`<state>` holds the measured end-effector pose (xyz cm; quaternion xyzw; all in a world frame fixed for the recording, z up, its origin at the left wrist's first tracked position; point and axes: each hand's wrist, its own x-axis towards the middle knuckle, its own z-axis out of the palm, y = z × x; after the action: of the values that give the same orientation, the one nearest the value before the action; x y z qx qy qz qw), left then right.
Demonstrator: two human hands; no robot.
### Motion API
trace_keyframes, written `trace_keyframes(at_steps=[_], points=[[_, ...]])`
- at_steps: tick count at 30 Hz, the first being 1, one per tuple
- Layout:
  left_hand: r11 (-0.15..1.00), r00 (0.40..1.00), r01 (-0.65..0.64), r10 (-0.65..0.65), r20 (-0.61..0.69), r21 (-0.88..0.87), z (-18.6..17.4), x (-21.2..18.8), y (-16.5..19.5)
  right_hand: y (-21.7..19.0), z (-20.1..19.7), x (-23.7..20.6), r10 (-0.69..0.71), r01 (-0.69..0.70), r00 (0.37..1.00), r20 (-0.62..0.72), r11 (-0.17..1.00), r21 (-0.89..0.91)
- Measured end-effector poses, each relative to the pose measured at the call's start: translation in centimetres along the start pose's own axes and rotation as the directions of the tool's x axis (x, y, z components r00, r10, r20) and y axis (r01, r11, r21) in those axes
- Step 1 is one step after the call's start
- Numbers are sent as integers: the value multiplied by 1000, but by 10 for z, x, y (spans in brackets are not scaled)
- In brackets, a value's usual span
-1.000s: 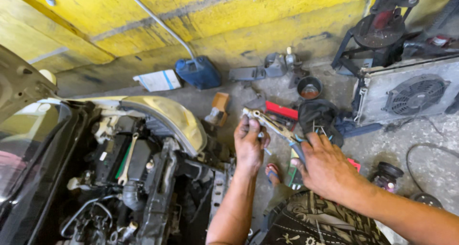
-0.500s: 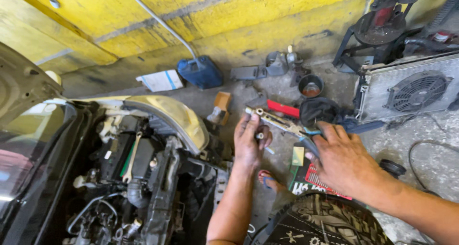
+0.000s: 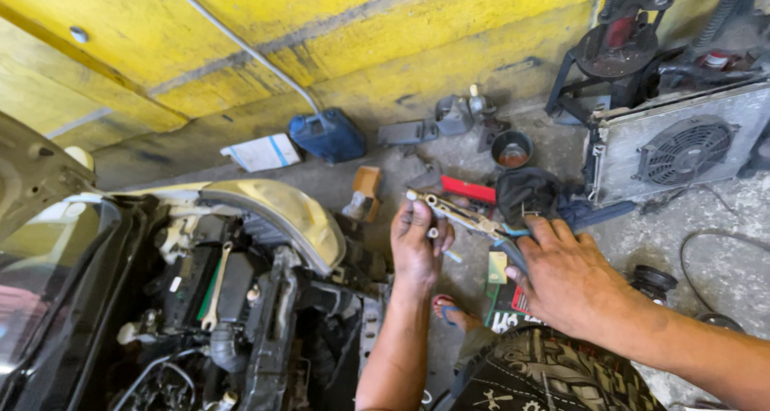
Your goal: The person works at the open engine bay of a car, loosening and removing a metal hose fitting with a wrench, then carries the fitting to a bench grinder. The person sits at the grinder and holds the metal part against the spinning wheel, grinding it from different angles for the rest of the clip.
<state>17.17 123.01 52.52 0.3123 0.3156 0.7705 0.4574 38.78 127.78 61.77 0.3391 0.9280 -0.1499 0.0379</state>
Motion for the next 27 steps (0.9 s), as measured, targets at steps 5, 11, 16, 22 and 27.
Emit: trace_keyframes(at_steps=[5,11,16,22,27], points=[[1000,1000,2,-2,0,-5,9,6,-6,2,-12,-5,-27,24,999,-47,998,-61],[1000,1000,9,-10,13,12,15,13,-10,9,-24,-8,9,1,998,61,987,-161],[998,999,45,-46,22,47,9,12,-13,21,-18,-4,-29,30,1000,13,993,-115],[989,996,81,-85,33,123,10,19,0,42,-19,4,-66,69,998,21,985,-155],[694,914,-194,-130,385,693,-1,13,33,78,-24,3,-151,194,977,150,919,-344]])
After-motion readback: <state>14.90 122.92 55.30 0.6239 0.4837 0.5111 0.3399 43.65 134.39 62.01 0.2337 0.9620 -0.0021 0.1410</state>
